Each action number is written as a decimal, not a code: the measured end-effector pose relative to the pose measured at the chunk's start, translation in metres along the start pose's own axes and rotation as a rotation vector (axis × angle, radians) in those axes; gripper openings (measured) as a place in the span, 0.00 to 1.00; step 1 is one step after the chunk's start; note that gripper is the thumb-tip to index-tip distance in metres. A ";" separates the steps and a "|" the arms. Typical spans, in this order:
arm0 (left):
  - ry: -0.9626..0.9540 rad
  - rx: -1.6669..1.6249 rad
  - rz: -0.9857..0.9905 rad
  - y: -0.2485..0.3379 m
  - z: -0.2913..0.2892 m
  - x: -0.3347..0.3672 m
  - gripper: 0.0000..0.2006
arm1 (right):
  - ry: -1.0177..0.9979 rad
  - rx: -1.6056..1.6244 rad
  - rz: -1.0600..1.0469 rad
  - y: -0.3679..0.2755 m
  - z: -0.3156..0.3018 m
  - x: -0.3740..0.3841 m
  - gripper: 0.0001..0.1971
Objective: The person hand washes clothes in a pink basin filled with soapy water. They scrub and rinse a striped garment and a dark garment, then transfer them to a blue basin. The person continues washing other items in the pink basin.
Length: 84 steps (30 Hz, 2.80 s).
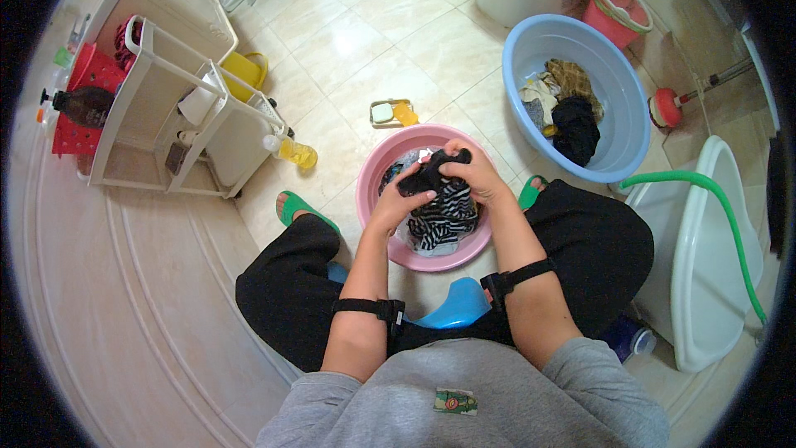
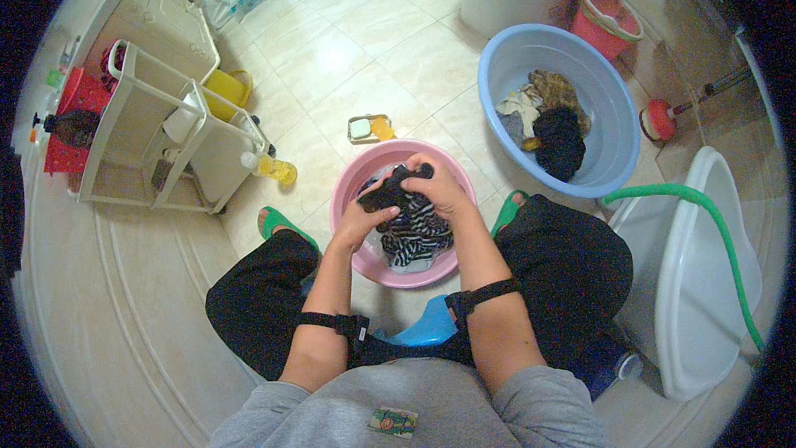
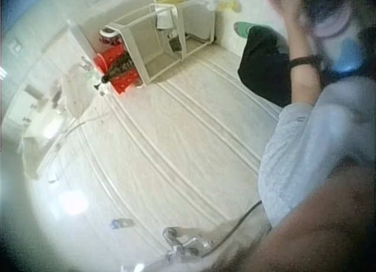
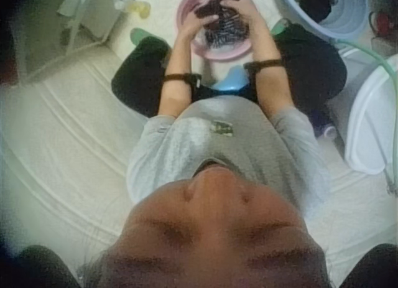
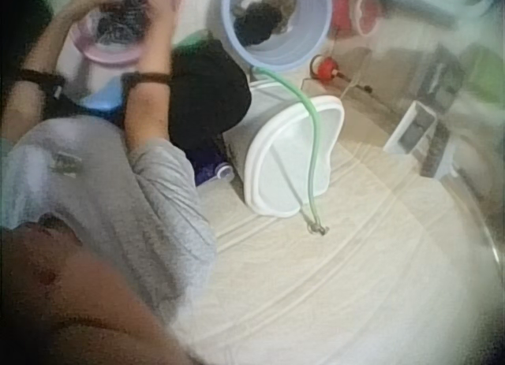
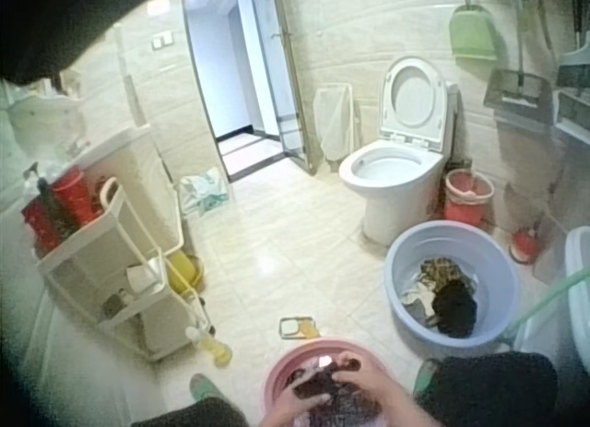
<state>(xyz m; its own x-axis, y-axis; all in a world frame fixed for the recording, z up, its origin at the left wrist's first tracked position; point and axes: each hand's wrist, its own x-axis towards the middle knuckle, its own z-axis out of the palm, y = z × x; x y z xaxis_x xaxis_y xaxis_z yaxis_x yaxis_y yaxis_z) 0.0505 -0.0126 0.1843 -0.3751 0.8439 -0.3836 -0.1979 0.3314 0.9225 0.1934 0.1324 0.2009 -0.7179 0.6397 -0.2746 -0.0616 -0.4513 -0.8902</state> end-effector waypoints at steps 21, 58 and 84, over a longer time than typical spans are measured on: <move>-0.088 -1.121 0.127 -0.073 -0.006 0.021 0.15 | 0.004 -0.989 -0.598 0.030 0.123 -0.047 0.11; 0.608 -0.843 -0.262 -0.107 -0.030 0.051 0.21 | 0.299 -0.651 0.013 0.096 -0.005 0.093 0.27; 0.921 0.339 -0.330 -0.174 -0.004 0.106 0.23 | 0.213 -1.255 0.061 0.158 -0.010 0.136 0.16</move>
<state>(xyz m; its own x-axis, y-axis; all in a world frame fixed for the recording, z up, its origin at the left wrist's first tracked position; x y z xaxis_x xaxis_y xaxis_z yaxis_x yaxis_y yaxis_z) 0.0414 0.0177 -0.0171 -0.9243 0.0872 -0.3716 -0.2042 0.7095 0.6744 0.0928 0.1542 0.0199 -0.5644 0.7780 -0.2758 0.7463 0.3381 -0.5734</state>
